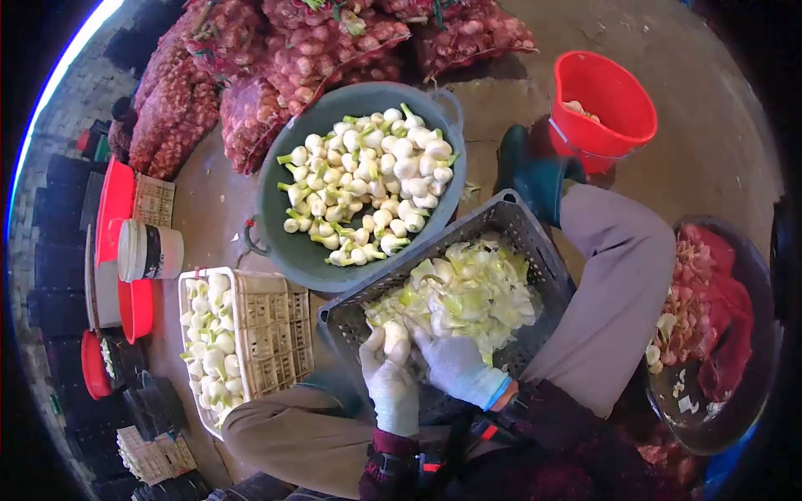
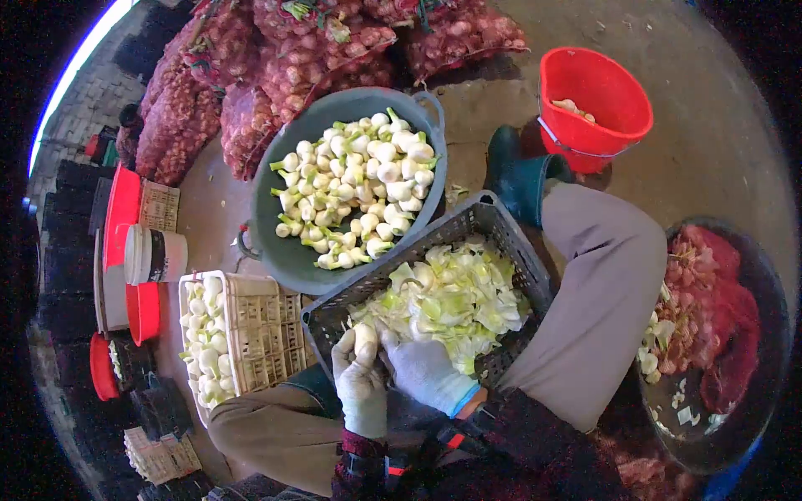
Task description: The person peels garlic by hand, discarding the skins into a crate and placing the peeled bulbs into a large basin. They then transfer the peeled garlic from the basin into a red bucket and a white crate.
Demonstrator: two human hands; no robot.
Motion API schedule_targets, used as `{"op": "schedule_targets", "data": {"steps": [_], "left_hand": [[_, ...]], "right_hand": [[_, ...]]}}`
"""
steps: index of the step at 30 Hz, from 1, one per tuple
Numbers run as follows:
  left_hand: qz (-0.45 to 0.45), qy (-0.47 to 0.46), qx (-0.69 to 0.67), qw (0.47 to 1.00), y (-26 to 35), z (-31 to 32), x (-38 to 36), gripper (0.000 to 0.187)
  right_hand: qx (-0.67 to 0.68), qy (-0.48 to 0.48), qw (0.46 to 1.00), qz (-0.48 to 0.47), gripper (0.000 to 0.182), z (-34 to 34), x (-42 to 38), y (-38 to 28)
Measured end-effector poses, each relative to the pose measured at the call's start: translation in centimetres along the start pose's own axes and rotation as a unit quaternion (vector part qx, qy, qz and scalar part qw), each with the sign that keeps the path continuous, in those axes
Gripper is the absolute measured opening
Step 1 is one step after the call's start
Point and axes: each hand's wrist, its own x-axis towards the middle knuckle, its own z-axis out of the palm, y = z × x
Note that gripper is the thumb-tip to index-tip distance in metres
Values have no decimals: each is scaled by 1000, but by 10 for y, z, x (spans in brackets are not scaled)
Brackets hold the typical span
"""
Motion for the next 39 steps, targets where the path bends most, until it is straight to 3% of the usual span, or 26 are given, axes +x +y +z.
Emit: {"op": "schedule_targets", "data": {"steps": [7,10,12,15,18,19,20,22,23,27,29,32,34,36,38,39], "left_hand": [[-60,11,-20,998,22,11,-3,44],[-75,18,-4,997,27,13,-4,47],[-73,4,1,997,23,2,-3,49],[-77,-22,-33,996,22,-1,-3,53],[-80,-35,-88,992,19,0,0,55],[-80,-34,-101,991,15,0,2,55],[-79,-38,-101,991,12,-1,4,55],[-67,-72,-64,993,11,-4,5,55],[-53,-70,-8,996,13,-5,3,53],[-52,-52,-1,997,9,-7,2,40],[-100,-78,-2,992,5,-13,9,47],[-97,-85,-53,990,8,-3,6,59],[-95,-81,-26,992,16,2,4,69],[-105,-103,3,989,23,2,6,74],[-92,-109,25,989,32,8,8,67],[-103,-104,114,983,33,7,13,61]], "right_hand": [[43,3,998,-34,39,-1,5,6],[116,1,993,-6,30,-1,6,7],[263,63,962,19,30,15,9,17],[348,36,933,85,29,12,16,33],[288,25,955,69,25,-16,17,31],[224,98,969,-35,22,-12,16,22],[171,102,979,-52,19,-12,16,16],[123,74,989,-33,16,-13,14,10],[123,75,989,-34,16,-13,13,11],[156,64,985,-37,14,-13,13,15],[162,56,985,-18,14,-13,16,18],[224,22,971,78,14,-8,19,23],[431,-10,886,169,17,-6,25,29],[427,11,893,143,22,-5,25,35],[289,2,955,61,23,-20,23,32],[261,-11,963,62,22,-15,21,30]]}}
